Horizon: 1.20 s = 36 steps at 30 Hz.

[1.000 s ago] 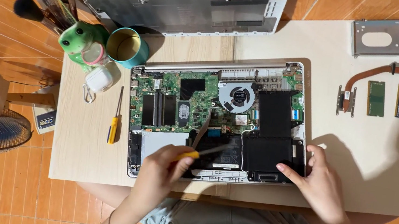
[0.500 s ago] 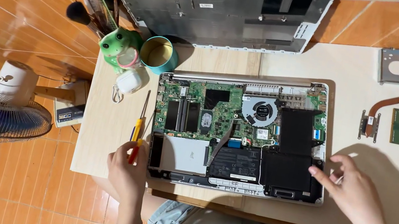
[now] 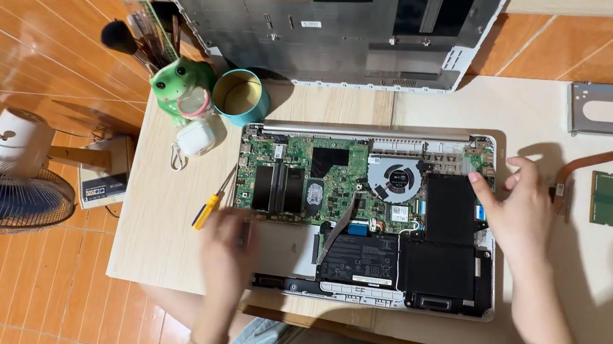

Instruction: The person removes and adjusts internal components such as the fan, battery, and motherboard of a laptop.

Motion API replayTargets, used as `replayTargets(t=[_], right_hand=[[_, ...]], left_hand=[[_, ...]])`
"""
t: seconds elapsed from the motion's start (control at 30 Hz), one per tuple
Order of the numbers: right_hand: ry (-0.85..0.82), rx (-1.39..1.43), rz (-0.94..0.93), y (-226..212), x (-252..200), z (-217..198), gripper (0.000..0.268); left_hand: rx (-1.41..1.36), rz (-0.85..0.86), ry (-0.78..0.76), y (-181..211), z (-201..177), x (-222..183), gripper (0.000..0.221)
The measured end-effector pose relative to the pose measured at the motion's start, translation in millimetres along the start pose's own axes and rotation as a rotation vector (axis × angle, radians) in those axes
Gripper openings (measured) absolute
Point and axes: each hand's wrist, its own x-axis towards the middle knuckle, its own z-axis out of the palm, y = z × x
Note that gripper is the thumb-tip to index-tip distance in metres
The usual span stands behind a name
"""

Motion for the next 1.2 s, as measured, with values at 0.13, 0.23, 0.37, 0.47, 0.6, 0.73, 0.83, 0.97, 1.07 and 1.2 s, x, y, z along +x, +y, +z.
replayTargets(t=[0.13, 0.23, 0.37, 0.47, 0.6, 0.73, 0.83, 0.97, 1.07, 1.2], right_hand=[[0.012, 0.099, 0.021, 15, -2, 27, 0.06], [-0.004, 0.176, 0.095, 7, -4, 21, 0.055], [0.02, 0.189, 0.055, 13, -5, 23, 0.05], [-0.016, 0.181, 0.101, 11, -4, 22, 0.048], [-0.013, 0.207, 0.105, 9, -3, 20, 0.047], [-0.024, 0.216, 0.106, 9, -4, 19, 0.046], [-0.03, 0.193, 0.106, 9, -3, 18, 0.046], [-0.036, 0.207, 0.106, 10, -2, 18, 0.047], [-0.023, 0.201, 0.096, 10, -3, 18, 0.047], [-0.041, 0.19, 0.1, 11, -2, 19, 0.049]], left_hand=[[-0.21, 0.219, -0.27, 62, 21, 9, 0.021], [-0.125, 0.206, -0.327, 87, 32, 19, 0.028], [-0.169, 0.169, -0.362, 78, 51, 14, 0.024], [-0.165, 0.166, -0.339, 75, 53, 14, 0.017], [-0.366, 0.059, -0.336, 76, 36, 22, 0.015], [-0.838, -0.369, -0.651, 83, 9, 24, 0.039], [-1.134, -0.3, -0.766, 48, 26, -9, 0.027], [-1.577, -0.069, -1.072, 64, -5, 13, 0.037], [-1.729, 0.087, -1.125, 67, -9, 3, 0.063], [-1.311, -0.134, -0.989, 66, 4, -16, 0.021]])
